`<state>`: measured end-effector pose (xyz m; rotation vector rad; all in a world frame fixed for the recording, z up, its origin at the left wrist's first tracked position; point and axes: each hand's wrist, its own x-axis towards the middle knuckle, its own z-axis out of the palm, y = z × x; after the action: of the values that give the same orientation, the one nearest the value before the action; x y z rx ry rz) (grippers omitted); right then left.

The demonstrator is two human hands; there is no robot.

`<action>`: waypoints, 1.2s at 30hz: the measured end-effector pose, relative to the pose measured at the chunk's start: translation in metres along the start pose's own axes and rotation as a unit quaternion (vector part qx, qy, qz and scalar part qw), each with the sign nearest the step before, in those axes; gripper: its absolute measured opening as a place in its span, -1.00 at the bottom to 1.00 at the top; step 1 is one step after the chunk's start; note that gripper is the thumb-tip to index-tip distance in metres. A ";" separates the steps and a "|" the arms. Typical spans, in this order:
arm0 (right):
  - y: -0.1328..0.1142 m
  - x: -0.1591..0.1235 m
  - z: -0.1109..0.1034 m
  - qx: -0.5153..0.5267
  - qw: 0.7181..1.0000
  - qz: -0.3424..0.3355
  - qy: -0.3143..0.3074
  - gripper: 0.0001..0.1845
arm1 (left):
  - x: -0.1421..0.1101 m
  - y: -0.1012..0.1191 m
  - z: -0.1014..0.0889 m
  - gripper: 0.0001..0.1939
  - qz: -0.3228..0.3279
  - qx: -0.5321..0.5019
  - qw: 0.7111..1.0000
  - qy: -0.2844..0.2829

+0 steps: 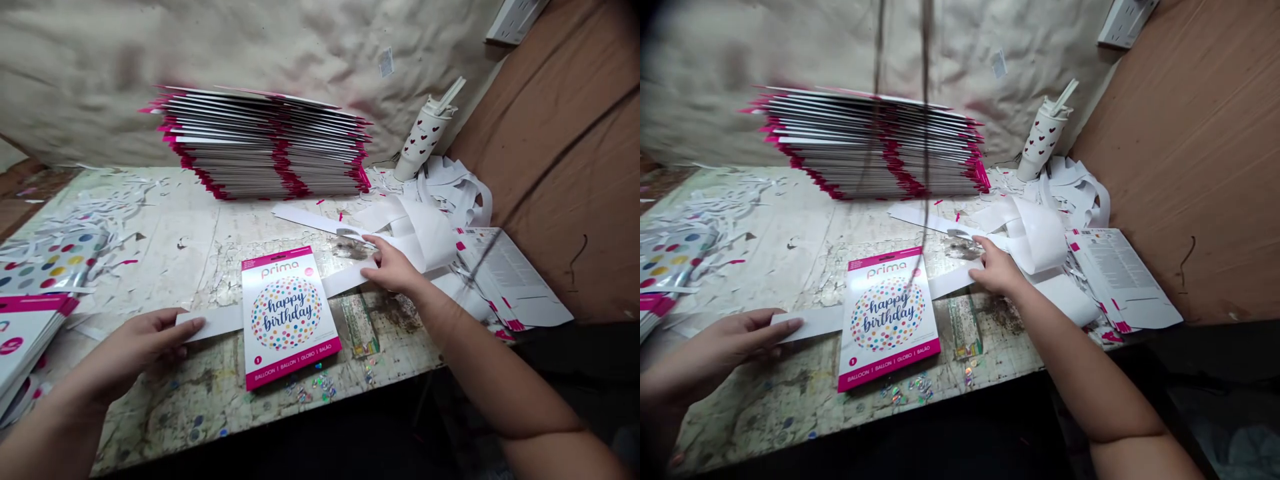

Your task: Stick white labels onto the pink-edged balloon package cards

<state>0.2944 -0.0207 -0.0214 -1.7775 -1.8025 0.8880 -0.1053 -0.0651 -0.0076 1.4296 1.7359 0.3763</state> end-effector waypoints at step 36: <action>-0.056 -0.037 0.099 -0.150 0.913 -0.333 -0.181 -0.10 | 0.029 0.067 0.083 -0.80 -0.033 -0.175 0.982 -0.058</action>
<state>0.1874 -0.0676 -0.0455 -1.0262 -2.6659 0.7015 0.0013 -0.0402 -0.0239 1.1158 1.5298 0.5238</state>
